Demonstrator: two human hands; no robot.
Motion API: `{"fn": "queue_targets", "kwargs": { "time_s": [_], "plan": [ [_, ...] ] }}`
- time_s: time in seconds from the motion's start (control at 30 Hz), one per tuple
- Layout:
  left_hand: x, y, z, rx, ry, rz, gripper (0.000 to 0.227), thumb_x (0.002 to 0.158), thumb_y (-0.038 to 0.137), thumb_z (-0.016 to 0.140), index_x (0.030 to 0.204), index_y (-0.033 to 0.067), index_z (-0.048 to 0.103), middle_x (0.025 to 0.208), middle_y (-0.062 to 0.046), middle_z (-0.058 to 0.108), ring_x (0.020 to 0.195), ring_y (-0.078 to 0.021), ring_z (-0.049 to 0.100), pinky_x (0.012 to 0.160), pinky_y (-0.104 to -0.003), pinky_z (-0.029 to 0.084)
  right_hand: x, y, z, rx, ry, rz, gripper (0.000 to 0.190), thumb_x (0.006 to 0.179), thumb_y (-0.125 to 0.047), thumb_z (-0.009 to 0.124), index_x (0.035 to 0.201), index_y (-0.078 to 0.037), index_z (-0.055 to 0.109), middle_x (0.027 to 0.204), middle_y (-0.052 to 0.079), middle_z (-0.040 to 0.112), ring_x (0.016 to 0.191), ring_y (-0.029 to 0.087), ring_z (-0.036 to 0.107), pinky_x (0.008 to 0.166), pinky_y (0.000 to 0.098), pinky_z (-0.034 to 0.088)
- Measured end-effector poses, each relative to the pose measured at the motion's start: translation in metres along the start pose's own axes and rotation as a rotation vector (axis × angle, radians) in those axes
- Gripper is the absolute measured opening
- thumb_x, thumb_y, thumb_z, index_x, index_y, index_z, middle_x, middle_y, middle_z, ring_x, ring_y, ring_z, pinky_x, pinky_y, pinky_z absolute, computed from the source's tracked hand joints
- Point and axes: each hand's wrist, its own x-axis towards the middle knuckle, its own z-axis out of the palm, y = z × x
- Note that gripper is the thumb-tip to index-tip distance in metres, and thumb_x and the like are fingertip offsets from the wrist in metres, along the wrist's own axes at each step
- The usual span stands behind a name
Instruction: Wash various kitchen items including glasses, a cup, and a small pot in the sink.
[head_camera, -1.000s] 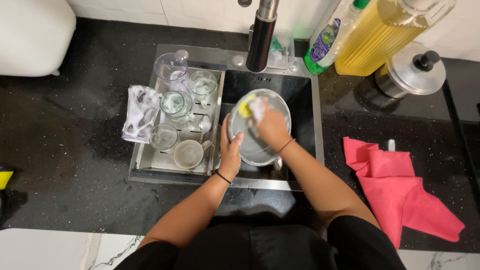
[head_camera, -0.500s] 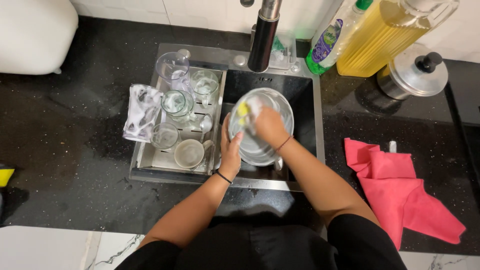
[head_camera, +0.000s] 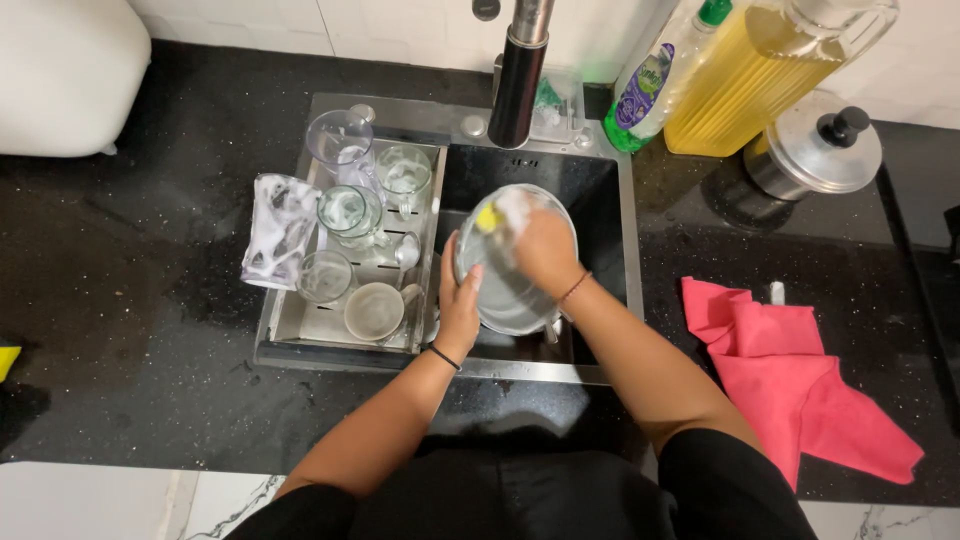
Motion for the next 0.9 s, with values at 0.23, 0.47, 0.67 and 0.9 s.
{"fn": "queue_targets", "kwargs": {
  "time_s": [0.23,0.47,0.67,0.9],
  "plan": [
    [0.000,0.012,-0.001,0.074,0.031,0.074,0.071,0.100,0.028,0.061,0.158,-0.0017,0.032,0.155,-0.018,0.042,0.144,-0.0263,0.041,0.121,-0.037,0.030,-0.008,-0.044,-0.031,-0.264,-0.842,0.476,0.059,0.091,-0.056,0.067,0.122,-0.006,0.071,0.110,0.018,0.073,0.097,0.030,0.072,0.088,0.0409,0.057],
    [-0.002,-0.009,-0.003,-0.017,-0.032,-0.007,0.069,0.102,0.032,0.057,0.157,-0.0018,0.033,0.157,-0.017,0.044,0.145,-0.0252,0.042,0.121,-0.036,0.031,-0.020,-0.012,0.036,0.482,-0.468,0.429,0.056,0.097,-0.046,0.056,0.137,-0.007,0.056,0.104,0.020,0.075,0.096,0.032,0.076,0.088,0.0395,0.057],
    [-0.001,0.011,-0.007,0.108,-0.003,0.070,0.068,0.102,0.030,0.056,0.157,-0.0030,0.032,0.159,-0.017,0.041,0.147,-0.0256,0.039,0.122,-0.036,0.028,-0.003,-0.026,-0.007,0.006,0.188,0.104,0.043,0.093,-0.032,0.061,0.127,-0.005,0.060,0.118,0.023,0.070,0.092,0.041,0.070,0.080,0.0493,0.055],
    [0.004,-0.009,-0.005,0.032,0.012,0.021,0.068,0.102,0.031,0.056,0.157,-0.0021,0.033,0.157,-0.016,0.043,0.144,-0.0248,0.041,0.121,-0.036,0.030,-0.019,-0.035,0.012,0.185,-0.480,0.044,0.029,0.097,-0.031,0.063,0.118,-0.011,0.061,0.101,0.022,0.069,0.092,0.039,0.069,0.080,0.0486,0.056]
  ]
}}
